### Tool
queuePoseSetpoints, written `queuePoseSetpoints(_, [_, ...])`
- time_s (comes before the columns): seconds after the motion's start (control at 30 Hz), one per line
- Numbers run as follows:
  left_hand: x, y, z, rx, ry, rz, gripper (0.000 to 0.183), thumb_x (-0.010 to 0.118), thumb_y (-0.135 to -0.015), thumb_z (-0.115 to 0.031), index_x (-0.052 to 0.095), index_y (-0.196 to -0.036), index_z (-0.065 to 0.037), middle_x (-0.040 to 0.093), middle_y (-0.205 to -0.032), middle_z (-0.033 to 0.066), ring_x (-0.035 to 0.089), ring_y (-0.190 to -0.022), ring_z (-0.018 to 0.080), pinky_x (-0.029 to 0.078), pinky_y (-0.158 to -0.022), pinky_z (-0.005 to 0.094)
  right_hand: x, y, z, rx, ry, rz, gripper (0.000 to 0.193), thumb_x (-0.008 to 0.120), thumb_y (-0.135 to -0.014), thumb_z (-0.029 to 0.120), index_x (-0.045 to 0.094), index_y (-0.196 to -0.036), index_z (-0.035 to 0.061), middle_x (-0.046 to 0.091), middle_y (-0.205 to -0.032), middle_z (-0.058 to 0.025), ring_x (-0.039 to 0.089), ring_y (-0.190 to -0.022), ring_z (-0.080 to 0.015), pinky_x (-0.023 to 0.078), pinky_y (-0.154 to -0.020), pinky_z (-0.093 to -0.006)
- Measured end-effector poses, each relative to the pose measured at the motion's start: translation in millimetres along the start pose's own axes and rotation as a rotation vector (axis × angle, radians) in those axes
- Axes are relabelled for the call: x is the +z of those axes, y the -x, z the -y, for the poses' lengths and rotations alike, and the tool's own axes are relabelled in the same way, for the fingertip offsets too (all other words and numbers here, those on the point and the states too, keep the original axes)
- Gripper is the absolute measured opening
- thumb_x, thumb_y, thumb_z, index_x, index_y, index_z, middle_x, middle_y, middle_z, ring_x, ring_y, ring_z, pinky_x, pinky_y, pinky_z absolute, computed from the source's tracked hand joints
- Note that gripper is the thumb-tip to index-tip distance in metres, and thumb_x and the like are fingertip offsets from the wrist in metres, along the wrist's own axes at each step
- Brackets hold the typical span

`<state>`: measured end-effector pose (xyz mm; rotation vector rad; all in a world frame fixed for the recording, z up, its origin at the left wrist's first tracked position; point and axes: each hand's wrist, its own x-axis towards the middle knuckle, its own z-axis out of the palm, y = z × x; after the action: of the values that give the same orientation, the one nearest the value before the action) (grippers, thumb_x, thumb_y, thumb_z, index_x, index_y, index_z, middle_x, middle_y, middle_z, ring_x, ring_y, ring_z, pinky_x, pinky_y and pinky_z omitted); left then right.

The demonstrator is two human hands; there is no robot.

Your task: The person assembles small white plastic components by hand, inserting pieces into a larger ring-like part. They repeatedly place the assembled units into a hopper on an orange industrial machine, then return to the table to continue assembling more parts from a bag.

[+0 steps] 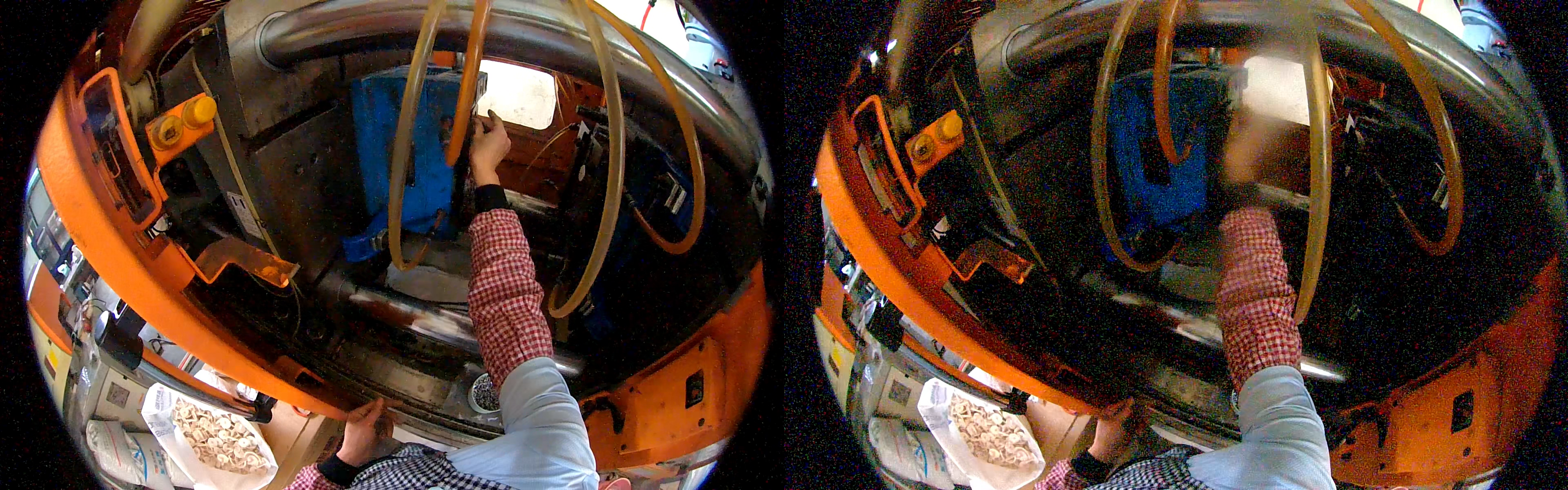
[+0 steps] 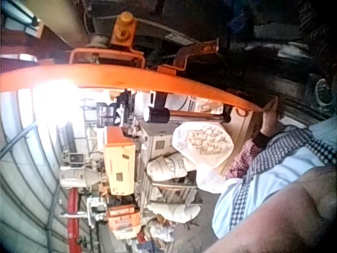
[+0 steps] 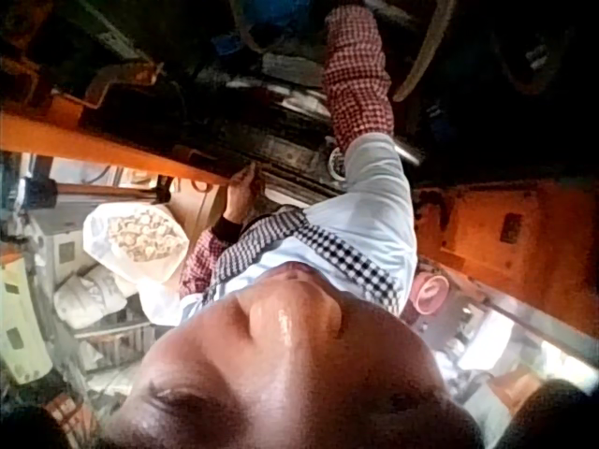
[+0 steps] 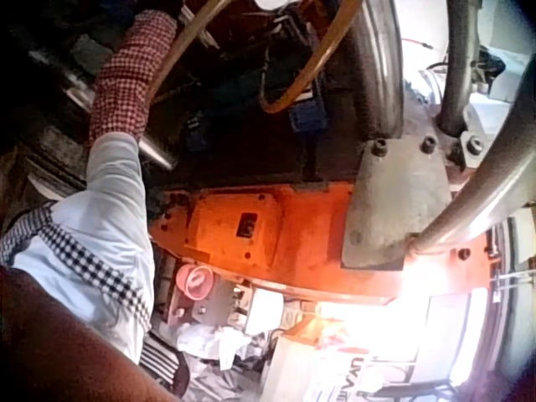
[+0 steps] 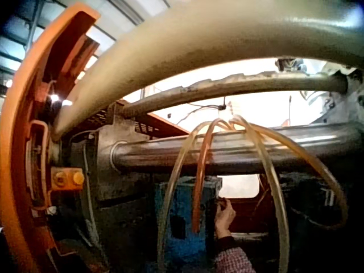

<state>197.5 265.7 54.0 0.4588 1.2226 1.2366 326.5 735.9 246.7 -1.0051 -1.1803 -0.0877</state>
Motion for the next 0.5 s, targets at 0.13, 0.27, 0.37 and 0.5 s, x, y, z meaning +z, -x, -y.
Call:
queuePoseSetpoints(0.13, [-7.9, -7.7, 17.4, 0.038, 0.014, 0.006, 0.036, 0.037, -0.099, -0.025, 0.060, -0.105, 0.002, 0.062, -0.073, 0.0062, 0.047, -0.051, 0.0077, 0.034, -0.044, 0.0209, 3.9, 4.7, 5.8, 0.053, 0.246, 0.201, 0.047, 0.059, -0.081, 0.009, 0.045, -0.124, -0.0026, 0.064, -0.090, -0.0236, 0.062, -0.084, -0.0365, 0.047, -0.074, -0.0426])
queuePoseSetpoints(0.27, [-12.1, -14.0, 30.8, 0.036, 0.025, 0.056, 0.037, 0.037, -0.098, -0.026, 0.060, -0.105, 0.002, 0.062, -0.072, 0.0057, 0.047, -0.051, 0.0080, 0.033, -0.043, 0.0220, -1.8, 0.4, -9.0, -0.228, 0.206, 0.217, 0.063, 0.056, -0.076, 0.006, 0.029, -0.130, -0.0119, 0.062, -0.089, -0.0278, 0.060, -0.085, -0.0416, 0.047, -0.073, -0.0454])
queuePoseSetpoints(0.37, [-6.5, -7.9, 24.3, 0.038, -0.065, 0.146, 0.036, 0.038, -0.098, -0.026, 0.060, -0.103, 0.002, 0.062, -0.073, 0.0053, 0.047, -0.050, 0.0083, 0.034, -0.043, 0.0226, -20.3, 3.1, 19.5, -0.091, 0.308, 0.496, 0.061, 0.054, -0.073, 0.004, 0.031, -0.126, -0.0159, 0.061, -0.087, -0.0299, 0.059, -0.085, -0.0446, 0.047, -0.072, -0.0478])
queuePoseSetpoints(0.5, [-0.8, -12.9, 26.2, 0.457, -0.617, 0.151, 0.032, 0.042, -0.097, -0.025, 0.060, -0.101, 0.001, 0.060, -0.072, 0.0033, 0.045, -0.050, 0.0081, 0.034, -0.044, 0.0230, -42.2, 7.1, 25.1, -0.035, 0.179, 0.446, 0.059, 0.046, -0.071, -0.005, 0.032, -0.128, -0.0124, 0.057, -0.101, -0.0330, 0.055, -0.095, -0.0458, 0.044, -0.082, -0.0480])
